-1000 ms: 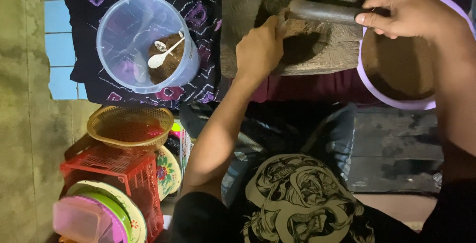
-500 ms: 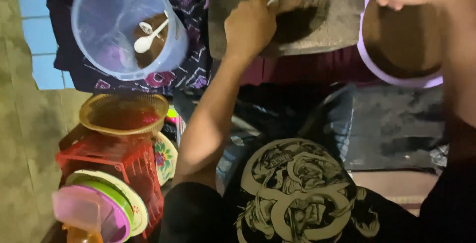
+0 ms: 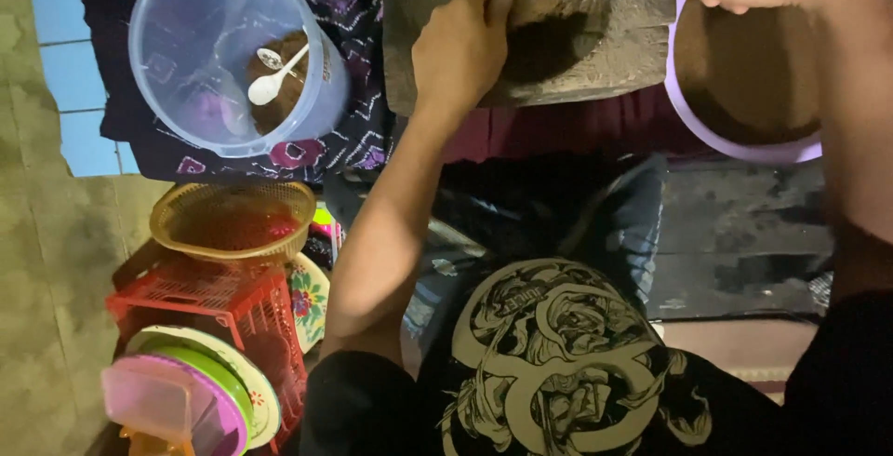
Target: The person uses a stone pestle and mortar to grind a brown powder. They repeatedly press and rotate the pestle while occasionally scraping the sides of the mortar with a small tool. The ground powder accumulates in the mortar and a purple bowl nearby.
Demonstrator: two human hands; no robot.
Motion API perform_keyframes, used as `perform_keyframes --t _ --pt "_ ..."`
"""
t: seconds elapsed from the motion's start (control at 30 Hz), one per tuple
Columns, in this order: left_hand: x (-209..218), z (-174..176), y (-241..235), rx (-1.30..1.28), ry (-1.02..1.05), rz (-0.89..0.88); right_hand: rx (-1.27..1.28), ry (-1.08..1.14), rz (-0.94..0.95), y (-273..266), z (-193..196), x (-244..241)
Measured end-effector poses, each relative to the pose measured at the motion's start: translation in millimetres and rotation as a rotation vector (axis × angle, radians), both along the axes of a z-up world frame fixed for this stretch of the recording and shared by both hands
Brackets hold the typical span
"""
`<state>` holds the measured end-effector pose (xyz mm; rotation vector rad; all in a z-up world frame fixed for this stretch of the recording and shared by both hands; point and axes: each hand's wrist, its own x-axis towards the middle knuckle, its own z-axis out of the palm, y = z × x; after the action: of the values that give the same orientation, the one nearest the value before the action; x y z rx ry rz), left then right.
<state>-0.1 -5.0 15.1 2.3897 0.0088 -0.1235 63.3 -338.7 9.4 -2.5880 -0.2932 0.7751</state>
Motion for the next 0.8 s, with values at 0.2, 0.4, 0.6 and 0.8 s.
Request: perform_keyframes --t 0.2,0.4,0.6,0.8 --pt "14 -6 0 0.132 0.120 -0.061 -0.124 -0.176 0.230 7 3 11" --pt "31 -55 0 1.044 -0.689 -0.154 -0.328 -0.069 0.083 52 60 -11" --pt "33 -3 30 1.037 -0.522 -0.307 -0.317 -0.039 0.021 65 83 -19" --pt "5 87 48 -0.152 -0.355 -0.381 -0.360 0.003 -0.004 72 88 -22"
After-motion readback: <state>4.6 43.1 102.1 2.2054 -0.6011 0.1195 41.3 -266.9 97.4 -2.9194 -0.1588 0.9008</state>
